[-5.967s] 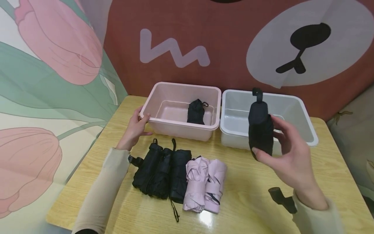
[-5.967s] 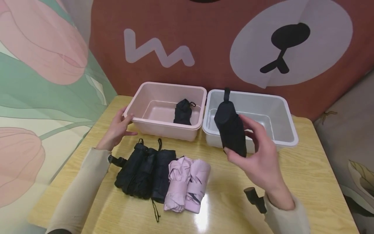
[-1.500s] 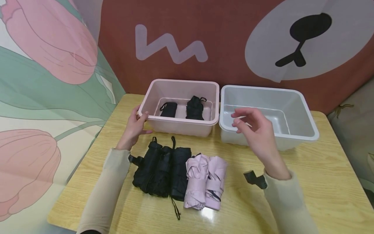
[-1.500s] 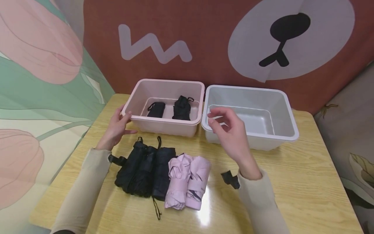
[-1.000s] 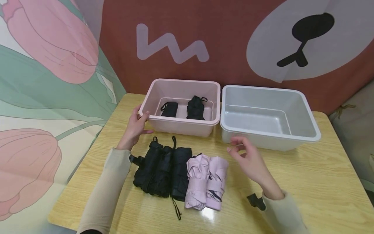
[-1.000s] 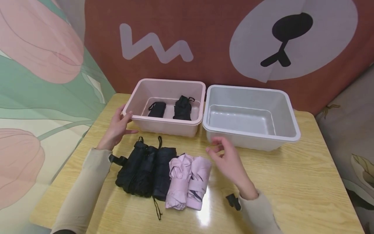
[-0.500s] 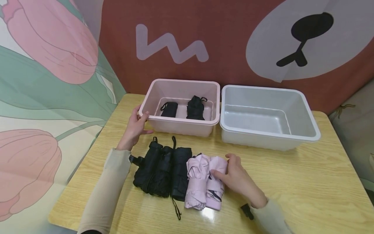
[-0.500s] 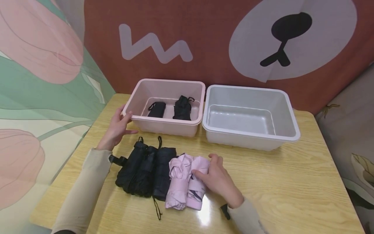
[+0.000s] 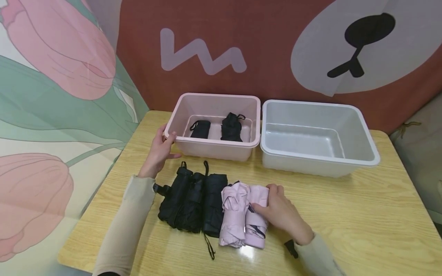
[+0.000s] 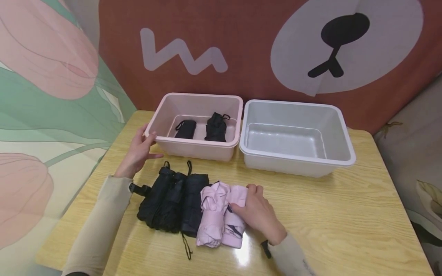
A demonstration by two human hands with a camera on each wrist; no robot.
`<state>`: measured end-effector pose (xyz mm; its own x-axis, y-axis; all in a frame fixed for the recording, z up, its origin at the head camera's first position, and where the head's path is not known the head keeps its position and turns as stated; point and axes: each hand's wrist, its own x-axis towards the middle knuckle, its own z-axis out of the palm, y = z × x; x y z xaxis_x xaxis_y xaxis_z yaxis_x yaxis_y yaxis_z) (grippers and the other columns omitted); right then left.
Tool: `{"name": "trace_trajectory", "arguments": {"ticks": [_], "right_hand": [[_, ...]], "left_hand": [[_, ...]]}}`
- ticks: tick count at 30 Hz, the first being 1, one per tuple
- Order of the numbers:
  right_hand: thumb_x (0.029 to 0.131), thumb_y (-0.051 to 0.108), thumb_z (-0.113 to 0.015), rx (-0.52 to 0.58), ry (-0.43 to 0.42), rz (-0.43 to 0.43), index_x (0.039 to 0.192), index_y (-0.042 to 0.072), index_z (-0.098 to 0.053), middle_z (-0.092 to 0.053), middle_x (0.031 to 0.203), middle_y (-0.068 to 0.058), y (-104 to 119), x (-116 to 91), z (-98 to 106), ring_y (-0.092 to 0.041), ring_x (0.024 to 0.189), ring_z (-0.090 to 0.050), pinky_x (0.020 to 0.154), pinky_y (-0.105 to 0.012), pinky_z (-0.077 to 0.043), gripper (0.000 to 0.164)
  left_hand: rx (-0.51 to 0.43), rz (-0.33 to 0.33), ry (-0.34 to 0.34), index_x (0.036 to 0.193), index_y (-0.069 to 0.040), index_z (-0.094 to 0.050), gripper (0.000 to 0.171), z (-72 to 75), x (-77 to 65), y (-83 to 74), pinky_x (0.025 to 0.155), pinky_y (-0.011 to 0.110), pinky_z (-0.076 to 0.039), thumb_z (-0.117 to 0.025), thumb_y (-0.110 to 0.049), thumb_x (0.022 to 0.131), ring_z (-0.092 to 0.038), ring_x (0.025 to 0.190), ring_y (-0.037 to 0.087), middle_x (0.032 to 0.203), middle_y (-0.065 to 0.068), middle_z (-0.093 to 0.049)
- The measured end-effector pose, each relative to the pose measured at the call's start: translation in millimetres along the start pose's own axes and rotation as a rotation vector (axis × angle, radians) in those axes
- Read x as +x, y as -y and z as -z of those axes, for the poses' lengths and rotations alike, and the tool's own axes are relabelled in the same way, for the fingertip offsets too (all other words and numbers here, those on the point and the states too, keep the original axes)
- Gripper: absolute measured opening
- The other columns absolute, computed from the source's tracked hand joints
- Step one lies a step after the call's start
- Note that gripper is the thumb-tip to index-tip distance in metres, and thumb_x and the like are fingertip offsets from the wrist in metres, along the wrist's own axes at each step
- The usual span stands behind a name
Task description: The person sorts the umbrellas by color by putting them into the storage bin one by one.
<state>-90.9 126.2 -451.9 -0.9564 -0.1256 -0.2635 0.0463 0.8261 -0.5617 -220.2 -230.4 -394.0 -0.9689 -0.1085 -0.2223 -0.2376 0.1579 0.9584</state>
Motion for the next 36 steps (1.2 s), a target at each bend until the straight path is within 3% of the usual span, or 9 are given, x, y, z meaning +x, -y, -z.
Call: {"name": "trace_trajectory", "arguments": {"ticks": [11, 18, 23, 29, 36], "right_hand": [[0.077, 0.043, -0.072, -0.060, 0.034, 0.024, 0.148, 0.014, -0.037, -0.047, 0.124, -0.022, -5.1, 3.2, 15.1, -0.026, 0.082, -0.056, 0.057, -0.032, -0.045, 0.084], [0.076, 0.043, -0.072, -0.071, -0.032, 0.009, 0.144, 0.003, -0.034, -0.049, 0.127, -0.026, -1.5, -1.7, 9.7, -0.034, 0.087, -0.060, 0.066, -0.049, -0.053, 0.088], [0.076, 0.051, -0.073, -0.142, -0.023, 0.043, 0.144, 0.000, -0.035, -0.045, 0.131, -0.031, 3.7, -8.9, 5.8, -0.043, 0.095, -0.062, 0.067, -0.057, -0.054, 0.093], [0.063, 0.056, -0.081, -0.199, -0.003, 0.034, 0.148, -0.002, -0.026, -0.039, 0.137, -0.035, 10.2, -13.2, -4.0, -0.049, 0.102, -0.058, 0.064, -0.056, -0.054, 0.117], [0.067, 0.045, -0.080, -0.236, -0.008, 0.028, 0.153, 0.001, -0.016, -0.043, 0.125, -0.037, 10.0, -16.5, -12.0, -0.039, 0.088, -0.056, 0.055, -0.042, -0.053, 0.116]], "left_hand": [[0.009, 0.000, 0.004, 0.153, -0.025, -0.015, 0.059, -1.1, -0.5, -0.3, 0.081, 0.057, -0.054, -0.043, -0.032, 0.102, -0.038, 0.136, 0.037, 0.150, 0.018, -0.031], [-0.009, 0.001, 0.002, 0.153, -0.026, -0.015, 0.058, -1.2, 0.8, 1.2, 0.083, 0.059, -0.053, -0.043, -0.031, 0.102, -0.037, 0.135, 0.036, 0.150, 0.019, -0.031], [-0.001, 0.001, -0.001, 0.153, -0.026, -0.015, 0.058, -1.0, 1.0, 1.7, 0.083, 0.059, -0.053, -0.042, -0.032, 0.102, -0.037, 0.136, 0.036, 0.151, 0.019, -0.031], [0.002, 0.001, -0.003, 0.153, -0.026, -0.015, 0.059, -1.3, 0.7, 1.1, 0.083, 0.058, -0.053, -0.042, -0.033, 0.102, -0.038, 0.135, 0.035, 0.150, 0.018, -0.031], [0.004, -0.001, 0.000, 0.153, -0.026, -0.015, 0.058, -1.3, -0.1, 0.9, 0.082, 0.056, -0.054, -0.042, -0.032, 0.102, -0.038, 0.135, 0.035, 0.150, 0.018, -0.031]]}}
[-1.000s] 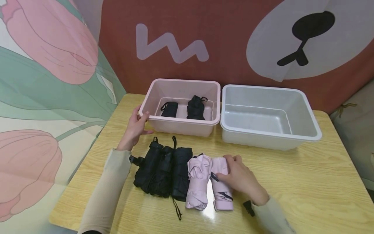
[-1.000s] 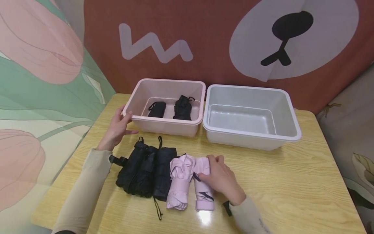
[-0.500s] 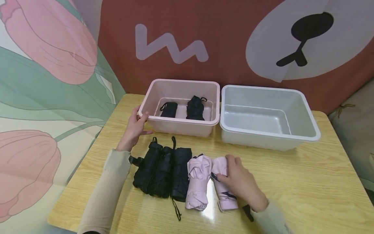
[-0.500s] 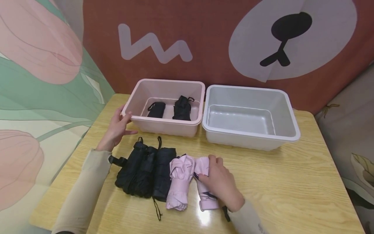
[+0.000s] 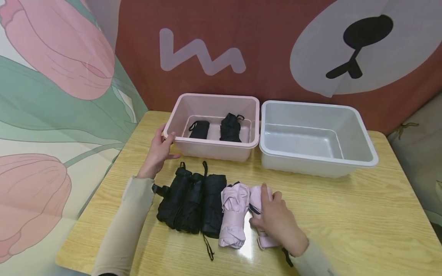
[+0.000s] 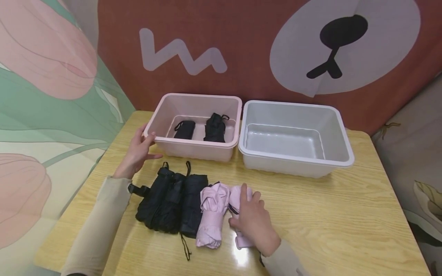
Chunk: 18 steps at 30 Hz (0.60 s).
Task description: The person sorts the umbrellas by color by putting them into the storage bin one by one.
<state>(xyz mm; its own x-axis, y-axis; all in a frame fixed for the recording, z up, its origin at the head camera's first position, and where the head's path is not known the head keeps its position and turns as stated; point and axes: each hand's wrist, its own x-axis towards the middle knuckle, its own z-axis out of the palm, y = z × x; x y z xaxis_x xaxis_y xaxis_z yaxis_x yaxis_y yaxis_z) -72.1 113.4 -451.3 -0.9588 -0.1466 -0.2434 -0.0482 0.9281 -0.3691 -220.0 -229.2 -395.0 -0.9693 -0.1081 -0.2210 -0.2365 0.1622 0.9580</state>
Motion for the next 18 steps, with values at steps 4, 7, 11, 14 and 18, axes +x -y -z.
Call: {"name": "trace_trajectory", "arguments": {"ticks": [4, 7, 11, 14, 18], "right_hand": [[0.067, 0.042, -0.079, 0.024, -0.003, -0.004, 0.153, 0.001, -0.016, -0.045, 0.118, -0.036, -2.3, 0.9, 0.4, -0.033, 0.081, -0.055, 0.055, -0.039, -0.052, 0.115], [0.066, 0.039, -0.079, 0.060, -0.007, -0.001, 0.153, 0.000, -0.016, -0.046, 0.118, -0.035, -4.7, 1.0, 1.9, -0.032, 0.080, -0.055, 0.057, -0.038, -0.052, 0.114], [0.064, 0.035, -0.078, 0.133, 0.011, -0.003, 0.153, 0.000, -0.014, -0.046, 0.121, -0.035, -8.0, 0.1, 5.6, -0.029, 0.077, -0.056, 0.055, -0.034, -0.051, 0.115], [0.065, 0.036, -0.079, 0.184, 0.034, -0.017, 0.154, 0.002, -0.013, -0.045, 0.123, -0.035, -10.4, -0.3, 9.0, -0.027, 0.073, -0.055, 0.054, -0.031, -0.049, 0.116], [0.066, 0.038, -0.079, 0.229, 0.047, -0.031, 0.154, 0.002, -0.012, -0.046, 0.123, -0.032, -12.9, -1.0, 13.6, -0.025, 0.073, -0.055, 0.053, -0.030, -0.048, 0.116]], "left_hand": [[0.000, 0.000, 0.002, 0.153, -0.025, -0.015, 0.058, 0.0, -0.4, -0.5, 0.081, 0.055, -0.055, -0.042, -0.032, 0.102, -0.038, 0.135, 0.036, 0.151, 0.018, -0.031], [0.001, 0.003, 0.003, 0.154, -0.025, -0.014, 0.059, -0.4, 0.0, -1.4, 0.081, 0.055, -0.055, -0.042, -0.032, 0.102, -0.038, 0.135, 0.036, 0.151, 0.018, -0.030], [0.010, 0.006, 0.002, 0.154, -0.027, -0.014, 0.059, -0.6, 0.4, -2.6, 0.081, 0.055, -0.055, -0.042, -0.032, 0.102, -0.038, 0.136, 0.036, 0.153, 0.016, -0.028], [0.019, 0.007, 0.003, 0.154, -0.029, -0.014, 0.059, -0.3, 0.3, -3.2, 0.082, 0.056, -0.055, -0.042, -0.033, 0.102, -0.038, 0.136, 0.037, 0.155, 0.014, -0.027], [0.017, -0.005, 0.010, 0.155, -0.029, -0.014, 0.059, 0.1, -0.7, -3.8, 0.084, 0.058, -0.053, -0.041, -0.032, 0.102, -0.037, 0.136, 0.037, 0.157, 0.012, -0.025]]}}
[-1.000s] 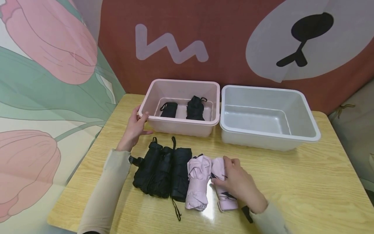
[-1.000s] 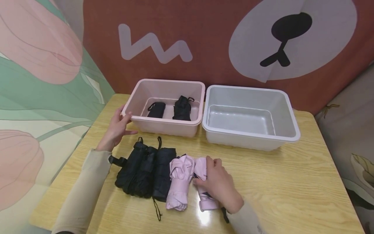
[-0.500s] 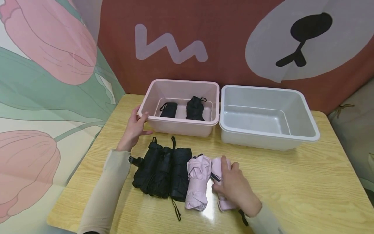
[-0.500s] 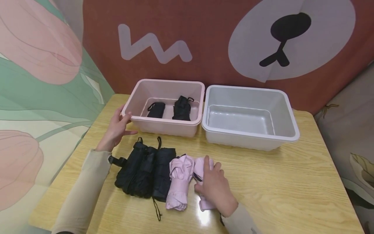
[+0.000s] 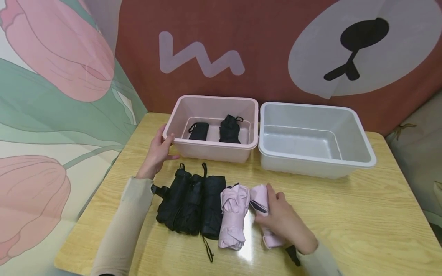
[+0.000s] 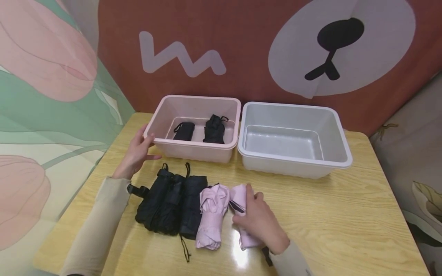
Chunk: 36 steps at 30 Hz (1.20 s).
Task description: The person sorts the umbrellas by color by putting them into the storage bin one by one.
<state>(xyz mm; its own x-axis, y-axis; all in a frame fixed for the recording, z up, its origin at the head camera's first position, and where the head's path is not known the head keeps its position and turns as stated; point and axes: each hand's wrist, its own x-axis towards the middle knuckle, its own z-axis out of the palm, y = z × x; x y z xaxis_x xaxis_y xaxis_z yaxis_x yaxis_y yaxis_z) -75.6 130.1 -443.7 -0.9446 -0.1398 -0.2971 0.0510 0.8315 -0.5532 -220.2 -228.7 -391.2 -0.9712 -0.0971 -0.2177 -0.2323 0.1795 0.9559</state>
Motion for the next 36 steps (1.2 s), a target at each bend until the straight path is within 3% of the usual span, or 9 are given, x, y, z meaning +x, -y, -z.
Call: {"name": "trace_trajectory", "arguments": {"ticks": [5, 10, 14, 22, 29, 33, 36], "right_hand": [[0.067, 0.034, -0.079, 0.058, -0.043, 0.031, 0.153, 0.003, -0.016, -0.048, 0.123, -0.028, 0.4, -2.1, 11.1, -0.027, 0.084, -0.056, 0.062, -0.035, -0.053, 0.111], [0.065, 0.025, -0.080, 0.116, -0.149, 0.132, 0.143, 0.000, -0.031, -0.055, 0.117, -0.019, 3.3, -4.9, 27.1, -0.028, 0.096, -0.057, 0.079, -0.043, -0.054, 0.095], [0.064, 0.020, -0.079, 0.134, -0.210, 0.175, 0.144, -0.001, -0.032, -0.058, 0.117, -0.018, 5.8, -9.0, 42.1, -0.028, 0.096, -0.058, 0.079, -0.044, -0.054, 0.095], [0.070, 0.017, -0.078, 0.258, -0.223, 0.153, 0.149, 0.007, -0.030, -0.062, 0.115, -0.019, 6.1, -18.7, 68.8, -0.028, 0.091, -0.061, 0.067, -0.035, -0.056, 0.093], [0.078, 0.011, -0.075, 0.439, -0.244, 0.175, 0.148, 0.009, -0.034, -0.057, 0.123, -0.023, -3.0, -21.0, 77.8, -0.030, 0.098, -0.061, 0.070, -0.029, -0.057, 0.081], [0.083, 0.010, -0.073, 0.517, -0.274, 0.196, 0.146, 0.008, -0.036, -0.056, 0.124, -0.022, -4.2, -22.0, 85.5, -0.020, 0.099, -0.060, 0.073, -0.023, -0.056, 0.073], [0.084, 0.010, -0.071, 0.551, -0.309, 0.155, 0.143, 0.004, -0.039, -0.053, 0.131, -0.023, -4.2, -22.9, 94.1, -0.005, 0.104, -0.055, 0.082, -0.012, -0.050, 0.067]], "left_hand": [[-0.004, -0.012, 0.019, 0.155, -0.031, -0.013, 0.058, 0.0, -0.4, -1.3, 0.086, 0.059, -0.051, -0.039, -0.030, 0.103, -0.037, 0.137, 0.037, 0.159, 0.009, -0.023], [-0.010, -0.013, 0.029, 0.156, -0.031, -0.011, 0.059, 1.1, -0.4, -2.7, 0.088, 0.060, -0.050, -0.037, -0.030, 0.103, -0.036, 0.138, 0.037, 0.160, 0.009, -0.021], [-0.013, -0.021, 0.035, 0.156, -0.031, -0.010, 0.059, 0.2, 0.5, -4.3, 0.088, 0.058, -0.051, -0.036, -0.029, 0.103, -0.036, 0.137, 0.036, 0.160, 0.009, -0.021], [-0.076, -0.043, 0.046, 0.156, -0.029, -0.012, 0.057, -2.6, 2.2, -4.2, 0.093, 0.063, -0.047, -0.033, -0.025, 0.103, -0.034, 0.137, 0.037, 0.158, 0.013, -0.020], [-0.096, -0.013, 0.050, 0.156, -0.031, -0.010, 0.058, -1.7, -0.3, 0.2, 0.091, 0.060, -0.050, -0.031, -0.022, 0.103, -0.031, 0.140, 0.037, 0.160, 0.012, -0.016], [-0.094, -0.001, 0.030, 0.156, -0.031, -0.010, 0.059, -1.4, 0.3, 0.3, 0.089, 0.057, -0.052, -0.032, -0.021, 0.102, -0.031, 0.140, 0.036, 0.160, 0.010, -0.016], [-0.103, 0.002, 0.027, 0.155, -0.032, -0.012, 0.059, -1.5, 1.3, -1.6, 0.089, 0.056, -0.052, -0.032, -0.021, 0.101, -0.032, 0.140, 0.035, 0.160, 0.008, -0.017]]}}
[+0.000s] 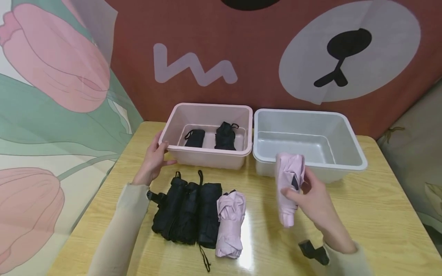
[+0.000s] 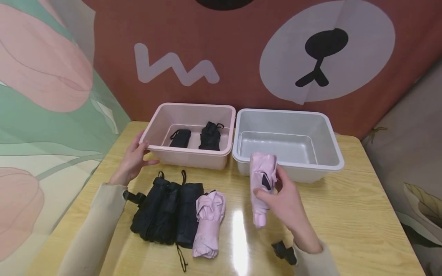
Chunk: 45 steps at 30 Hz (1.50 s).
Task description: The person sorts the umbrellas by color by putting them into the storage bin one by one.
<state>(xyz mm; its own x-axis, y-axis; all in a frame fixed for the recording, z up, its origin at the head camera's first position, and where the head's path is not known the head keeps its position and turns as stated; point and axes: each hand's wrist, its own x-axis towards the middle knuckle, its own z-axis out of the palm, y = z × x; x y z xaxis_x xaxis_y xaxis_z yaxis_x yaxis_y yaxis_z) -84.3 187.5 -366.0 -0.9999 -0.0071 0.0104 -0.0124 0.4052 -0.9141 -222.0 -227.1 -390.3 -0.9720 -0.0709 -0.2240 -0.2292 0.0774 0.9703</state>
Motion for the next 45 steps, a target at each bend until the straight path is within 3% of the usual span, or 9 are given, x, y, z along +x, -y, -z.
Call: {"name": "trace_trajectory", "arguments": {"ticks": [3, 7, 10, 12, 24, 37, 45], "right_hand": [[0.087, 0.008, -0.067, 0.061, -0.043, -0.052, 0.140, -0.003, -0.040, -0.050, 0.135, -0.026, 2.4, 2.7, 6.8, 0.006, 0.102, -0.051, 0.084, -0.006, -0.046, 0.061], [0.089, -0.003, -0.060, 0.398, -0.055, -0.017, 0.131, 0.005, -0.049, -0.059, 0.120, -0.010, -1.2, 6.6, 13.4, 0.000, 0.095, -0.058, 0.080, -0.014, -0.053, 0.045], [0.089, -0.010, -0.054, 0.661, -0.020, 0.053, 0.126, 0.013, -0.049, -0.059, 0.111, 0.003, -4.5, 9.8, 16.6, -0.008, 0.098, -0.060, 0.081, -0.021, -0.056, 0.044], [0.090, -0.011, -0.051, 0.733, -0.006, 0.072, 0.129, 0.012, -0.046, -0.057, 0.115, 0.001, -3.8, 12.3, 18.7, -0.010, 0.100, -0.060, 0.083, -0.022, -0.056, 0.046], [0.095, 0.002, -0.053, 0.746, -0.126, 0.028, 0.145, 0.005, -0.029, -0.045, 0.128, -0.003, 10.0, 29.7, 26.7, -0.014, 0.112, -0.049, 0.086, -0.019, -0.053, 0.055], [0.098, 0.008, -0.050, 0.822, -0.117, 0.013, 0.142, 0.007, -0.031, -0.045, 0.128, -0.002, 17.2, 41.6, 28.7, -0.012, 0.113, -0.050, 0.089, -0.018, -0.050, 0.048], [0.099, 0.012, -0.048, 0.881, -0.042, 0.039, 0.147, 0.009, -0.022, -0.037, 0.137, -0.002, 23.2, 51.9, 30.2, -0.013, 0.124, -0.040, 0.096, -0.019, -0.046, 0.055]], "left_hand": [[-0.011, 0.006, 0.004, 0.155, -0.033, -0.013, 0.059, 0.3, -0.5, -1.3, 0.089, 0.056, -0.051, -0.032, -0.020, 0.101, -0.031, 0.141, 0.035, 0.160, 0.007, -0.017], [-0.019, 0.016, 0.004, 0.154, -0.034, -0.015, 0.058, -0.1, -0.5, -1.6, 0.089, 0.057, -0.051, -0.031, -0.020, 0.100, -0.031, 0.141, 0.034, 0.160, 0.006, -0.018], [-0.014, 0.025, 0.003, 0.154, -0.035, -0.015, 0.059, -0.4, -0.2, -1.2, 0.088, 0.056, -0.052, -0.031, -0.020, 0.100, -0.032, 0.140, 0.034, 0.160, 0.005, -0.018], [-0.010, 0.029, 0.002, 0.154, -0.036, -0.015, 0.059, -0.2, -0.1, -0.9, 0.087, 0.054, -0.053, -0.031, -0.019, 0.100, -0.032, 0.140, 0.034, 0.160, 0.005, -0.018], [0.011, 0.020, 0.000, 0.155, -0.036, -0.014, 0.061, 0.2, -2.0, 0.1, 0.088, 0.057, -0.052, -0.033, -0.019, 0.099, -0.034, 0.139, 0.035, 0.160, 0.008, -0.019], [0.070, 0.002, -0.028, 0.155, -0.031, -0.014, 0.060, -2.5, -3.6, -2.6, 0.090, 0.060, -0.050, -0.033, -0.017, 0.100, -0.039, 0.135, 0.037, 0.158, 0.012, -0.025], [0.084, -0.031, -0.016, 0.155, -0.031, -0.017, 0.059, -0.9, -3.1, -1.7, 0.101, 0.062, -0.042, -0.031, -0.016, 0.099, -0.040, 0.134, 0.037, 0.158, 0.013, -0.026]]}}
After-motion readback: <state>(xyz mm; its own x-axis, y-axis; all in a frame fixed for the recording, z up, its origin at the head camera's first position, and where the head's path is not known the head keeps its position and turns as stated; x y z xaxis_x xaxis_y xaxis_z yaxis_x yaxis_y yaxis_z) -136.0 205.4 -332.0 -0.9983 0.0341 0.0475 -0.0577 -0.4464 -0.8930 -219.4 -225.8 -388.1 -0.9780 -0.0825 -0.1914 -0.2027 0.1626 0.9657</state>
